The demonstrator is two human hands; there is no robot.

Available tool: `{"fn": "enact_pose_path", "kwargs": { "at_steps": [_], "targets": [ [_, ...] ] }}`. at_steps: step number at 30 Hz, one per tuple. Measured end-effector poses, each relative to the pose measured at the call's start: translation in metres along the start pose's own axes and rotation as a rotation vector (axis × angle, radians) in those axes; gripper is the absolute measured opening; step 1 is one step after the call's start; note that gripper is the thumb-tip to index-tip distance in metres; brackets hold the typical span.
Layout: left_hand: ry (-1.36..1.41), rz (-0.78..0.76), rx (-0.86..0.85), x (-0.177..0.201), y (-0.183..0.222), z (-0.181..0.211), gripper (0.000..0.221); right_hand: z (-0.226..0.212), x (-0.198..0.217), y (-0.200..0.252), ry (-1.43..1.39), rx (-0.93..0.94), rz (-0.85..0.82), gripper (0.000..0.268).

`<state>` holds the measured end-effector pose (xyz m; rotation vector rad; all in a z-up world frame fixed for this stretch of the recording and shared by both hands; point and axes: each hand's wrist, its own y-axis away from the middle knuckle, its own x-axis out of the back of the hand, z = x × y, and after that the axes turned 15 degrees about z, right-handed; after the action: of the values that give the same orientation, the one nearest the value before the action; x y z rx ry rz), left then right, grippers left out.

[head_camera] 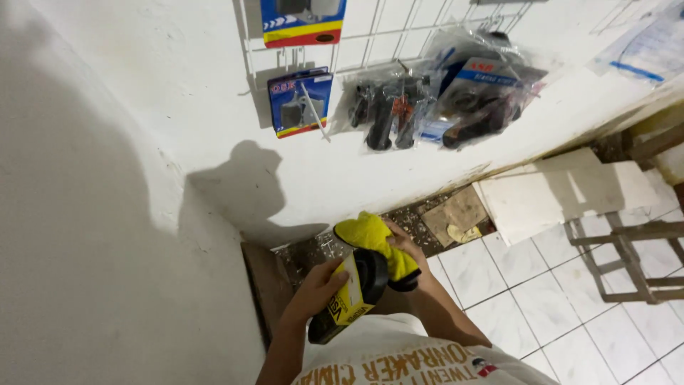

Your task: Cleaning a motorcycle drive belt using a yellow cloth to wipe away dust and debris.

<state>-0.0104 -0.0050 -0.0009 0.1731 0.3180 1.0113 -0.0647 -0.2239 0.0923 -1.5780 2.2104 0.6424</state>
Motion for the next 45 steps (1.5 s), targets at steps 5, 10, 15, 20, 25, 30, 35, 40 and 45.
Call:
{"fn": "enact_pose_path", "kwargs": {
  "at_steps": [5, 10, 15, 20, 25, 30, 35, 40, 45],
  "targets": [
    [0.021, -0.131, -0.076, 0.012, -0.005, -0.002, 0.048, 0.123, 0.13, -0.043, 0.31, 0.485, -0.269, 0.055],
    [0.093, -0.253, -0.023, 0.012, -0.015, 0.006, 0.044, 0.088, 0.071, -0.011, -0.075, -0.122, 0.18, 0.059],
    [-0.039, -0.132, -0.045, -0.002, -0.008, 0.023, 0.045, 0.025, 0.078, -0.031, -0.152, -0.117, 0.038, 0.05],
    [-0.08, 0.007, -0.1, 0.012, 0.003, 0.029, 0.044, 0.001, 0.041, -0.029, 0.117, 0.213, -0.117, 0.046],
    [-0.094, 0.144, -0.034, 0.021, -0.003, 0.015, 0.044, 0.007, 0.021, -0.021, 0.427, 0.58, -0.131, 0.039],
    [0.215, 0.369, 0.187, 0.014, 0.004, 0.061, 0.042, -0.002, -0.053, 0.005, 0.639, 1.125, -0.369, 0.04],
    [0.186, 0.235, 0.089, 0.016, -0.012, 0.009, 0.04, 0.018, -0.048, -0.003, 0.824, 1.303, -0.376, 0.033],
    [0.06, 0.168, 0.087, 0.004, 0.004, 0.033, 0.044, -0.014, -0.012, -0.027, 0.681, 1.252, -0.173, 0.032],
    [0.035, -0.052, -0.125, 0.008, 0.001, 0.002, 0.051, -0.001, 0.008, -0.037, 0.489, -0.019, -0.01, 0.035]
  ]
}}
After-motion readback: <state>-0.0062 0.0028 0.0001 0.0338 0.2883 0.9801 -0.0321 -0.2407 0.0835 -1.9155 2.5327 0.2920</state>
